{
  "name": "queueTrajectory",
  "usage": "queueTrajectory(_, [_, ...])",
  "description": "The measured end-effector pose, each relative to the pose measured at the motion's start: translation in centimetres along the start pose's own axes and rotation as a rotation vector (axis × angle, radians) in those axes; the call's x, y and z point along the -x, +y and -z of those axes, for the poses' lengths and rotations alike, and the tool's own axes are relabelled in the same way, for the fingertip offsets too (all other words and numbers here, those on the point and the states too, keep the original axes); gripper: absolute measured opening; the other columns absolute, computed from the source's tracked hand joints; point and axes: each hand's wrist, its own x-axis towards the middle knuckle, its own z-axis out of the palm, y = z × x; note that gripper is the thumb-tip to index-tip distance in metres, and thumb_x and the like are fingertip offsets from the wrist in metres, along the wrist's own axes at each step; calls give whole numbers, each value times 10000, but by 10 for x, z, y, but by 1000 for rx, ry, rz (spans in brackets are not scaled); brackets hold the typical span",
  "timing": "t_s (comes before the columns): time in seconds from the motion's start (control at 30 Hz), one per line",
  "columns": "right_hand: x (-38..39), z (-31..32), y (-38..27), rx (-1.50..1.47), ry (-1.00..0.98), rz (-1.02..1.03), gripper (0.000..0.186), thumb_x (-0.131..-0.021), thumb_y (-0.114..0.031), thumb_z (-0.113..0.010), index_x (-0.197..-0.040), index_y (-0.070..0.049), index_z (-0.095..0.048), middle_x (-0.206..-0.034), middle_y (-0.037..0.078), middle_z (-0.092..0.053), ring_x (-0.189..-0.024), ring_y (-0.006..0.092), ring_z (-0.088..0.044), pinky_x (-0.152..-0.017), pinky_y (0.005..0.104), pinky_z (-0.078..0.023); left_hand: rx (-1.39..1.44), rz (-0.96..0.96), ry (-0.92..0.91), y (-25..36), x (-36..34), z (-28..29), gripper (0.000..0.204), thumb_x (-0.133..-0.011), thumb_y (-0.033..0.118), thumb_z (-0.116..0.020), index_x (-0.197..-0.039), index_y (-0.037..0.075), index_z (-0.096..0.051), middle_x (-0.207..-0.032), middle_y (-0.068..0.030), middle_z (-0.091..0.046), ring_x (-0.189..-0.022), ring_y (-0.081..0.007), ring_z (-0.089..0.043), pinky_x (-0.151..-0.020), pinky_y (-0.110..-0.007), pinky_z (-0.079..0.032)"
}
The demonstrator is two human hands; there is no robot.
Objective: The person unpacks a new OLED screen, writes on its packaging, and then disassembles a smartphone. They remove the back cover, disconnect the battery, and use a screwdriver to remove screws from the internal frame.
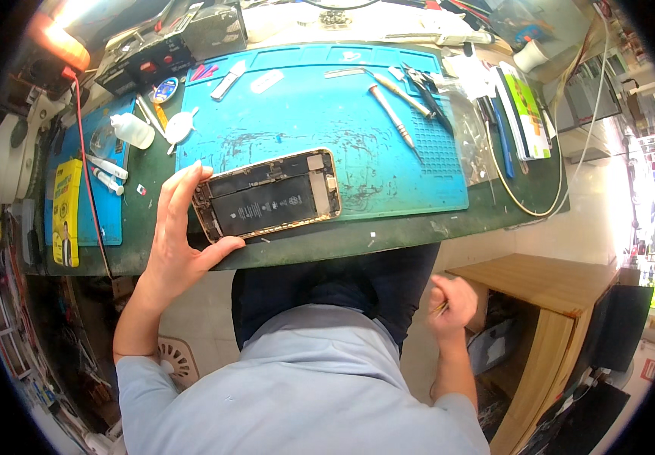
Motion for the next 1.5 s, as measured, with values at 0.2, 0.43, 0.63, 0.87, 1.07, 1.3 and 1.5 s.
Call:
queueTrajectory(0.2, [-82, 19, -24, -78, 0, -464, 241, -947, -42, -632, -1183, -20, -676, -970, 92, -623, -748, 162, -558, -649, 276, -466, -42, 121, -120, 14, -23, 10, 896, -677, 209, -906, -1447, 29, -485, -1214, -138, -626, -1126, -319, -571, -964, -398, -482])
queueTrajectory(0.43, [-144, -3, -23, 7, -104, -221, 251, -898, -15, -659, -1146, -39, -691, -980, 93, -618, -872, 258, -636, -736, 358, -518, -164, 158, -372, 21, -66, 18, 589, -777, 207, -850, -1279, 30, -600, -969, -139, -615, -846, -290, -610, -788, -353, -517])
queueTrajectory(0.63, [-161, -30, -14, 123, -30, -89, 180, -872, -85, -708, -1052, -80, -704, -934, 57, -621, -878, 266, -619, -770, 378, -518, 583, 582, -775, 11, -91, 22, 346, -935, 117, -733, -1215, -23, -583, -1057, -27, -663, -950, -59, -613, -820, -258, -529])
queueTrajectory(0.87, [-158, -35, -10, 64, 28, -127, 199, -864, -59, -720, -1063, -57, -713, -924, 66, -643, -854, 263, -610, -759, 376, -515, 1051, 700, -445, 6, -91, 5, 519, -899, 79, -717, -1357, -29, -499, -1197, -155, -681, -1074, -220, -690, -937, -373, -575])
queueTrajectory(1.07, [-157, -39, -10, 44, 83, -142, 198, -853, -59, -743, -1049, -53, -719, -929, 69, -655, -849, 254, -618, -750, 368, -509, 1045, 694, -272, -9, -81, -1, 501, -904, 108, -690, -1347, -40, -508, -1197, -182, -676, -1061, -252, -693, -935, -392, -578])
queueTrajectory(1.3, [-158, -37, -11, 39, 79, -149, 176, -858, -94, -748, -1028, -59, -715, -922, 72, -658, -847, 271, -629, -753, 377, -513, 1060, 774, -316, -7, -78, -3, 573, -899, 137, -780, -1360, -3, -470, -1189, -94, -651, -1061, -165, -658, -911, -345, -568])
queueTrajectory(1.5, [-182, -18, 39, 234, 206, -328, 79, -927, -156, -675, -971, -94, -694, -914, 90, -688, -834, 307, -669, -732, 415, -526, 1021, 758, -280, -2, -76, -8, 528, -896, 139, -758, -1325, 0, -485, -1132, -153, -679, -971, -208, -705, -833, -356, -611])
